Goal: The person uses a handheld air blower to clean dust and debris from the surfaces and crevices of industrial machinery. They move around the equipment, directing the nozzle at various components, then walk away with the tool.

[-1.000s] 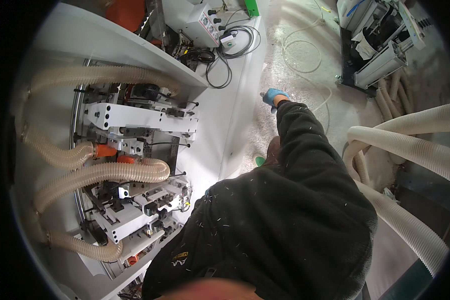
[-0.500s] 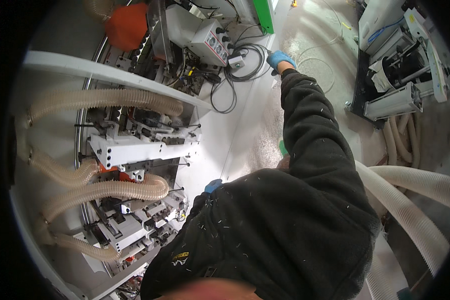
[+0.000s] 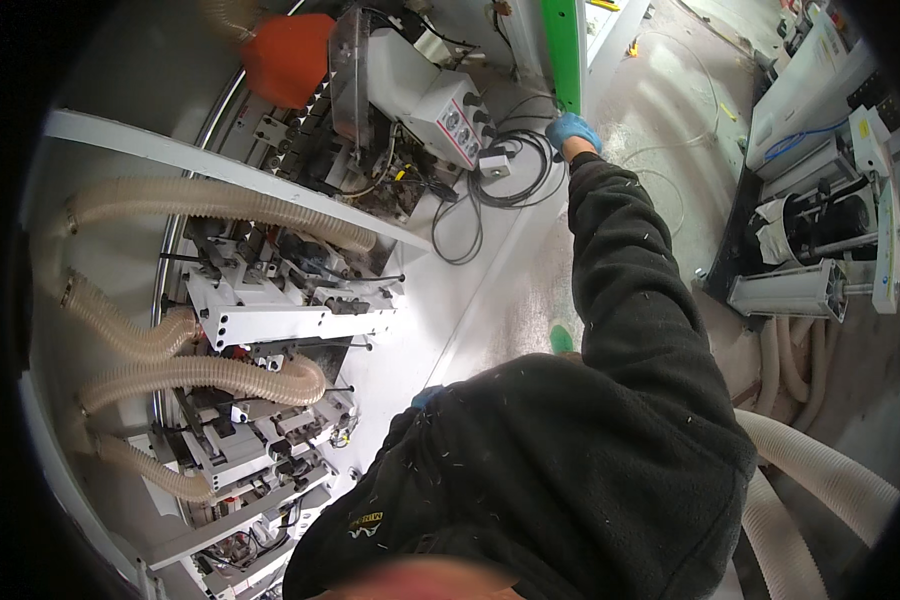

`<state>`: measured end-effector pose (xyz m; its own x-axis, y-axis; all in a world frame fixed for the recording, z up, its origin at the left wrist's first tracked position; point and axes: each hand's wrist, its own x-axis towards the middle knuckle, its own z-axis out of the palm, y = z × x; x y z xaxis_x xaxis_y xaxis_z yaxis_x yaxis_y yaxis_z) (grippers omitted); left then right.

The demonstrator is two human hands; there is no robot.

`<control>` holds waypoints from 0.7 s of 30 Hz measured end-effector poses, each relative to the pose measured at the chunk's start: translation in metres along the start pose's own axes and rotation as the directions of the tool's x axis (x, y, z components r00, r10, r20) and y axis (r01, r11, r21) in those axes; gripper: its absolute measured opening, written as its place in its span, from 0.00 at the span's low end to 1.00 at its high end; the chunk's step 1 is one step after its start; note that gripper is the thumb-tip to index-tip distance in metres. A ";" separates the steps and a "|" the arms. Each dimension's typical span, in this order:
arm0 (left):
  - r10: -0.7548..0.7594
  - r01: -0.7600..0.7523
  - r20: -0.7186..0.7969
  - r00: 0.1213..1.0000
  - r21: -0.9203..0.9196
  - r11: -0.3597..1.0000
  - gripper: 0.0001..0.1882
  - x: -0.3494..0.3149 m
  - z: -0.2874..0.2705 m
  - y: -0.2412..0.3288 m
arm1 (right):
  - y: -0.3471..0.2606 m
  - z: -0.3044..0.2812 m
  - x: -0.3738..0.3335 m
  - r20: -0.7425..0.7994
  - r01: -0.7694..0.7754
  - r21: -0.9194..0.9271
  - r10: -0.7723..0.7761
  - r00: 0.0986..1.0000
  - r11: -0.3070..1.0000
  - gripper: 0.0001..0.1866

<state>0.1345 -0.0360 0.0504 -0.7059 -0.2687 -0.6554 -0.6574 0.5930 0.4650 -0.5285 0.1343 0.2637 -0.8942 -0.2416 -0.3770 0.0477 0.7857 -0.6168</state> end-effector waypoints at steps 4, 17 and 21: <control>0.136 -0.140 0.035 0.990 0.344 0.929 0.08 0.004 0.014 -0.017 | -0.051 -0.009 0.033 -0.151 0.244 -0.029 -0.246 0.957 0.969 0.24; -0.291 0.296 0.107 0.951 -0.596 0.747 0.20 0.001 -0.009 0.061 | -0.092 -0.014 0.007 0.251 0.330 -0.030 -0.313 0.916 0.943 0.17; -0.286 0.294 0.095 0.954 -0.494 0.818 0.21 0.002 -0.016 0.061 | -0.122 0.000 -0.012 0.273 0.305 0.045 -0.305 0.912 0.951 0.21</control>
<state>0.0884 -0.0124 0.0874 -0.4603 -0.3532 -0.8145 -0.8759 0.0309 0.4816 -0.5233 0.0411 0.3435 -0.7089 -0.6158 -0.3439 -0.2071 0.6479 -0.7331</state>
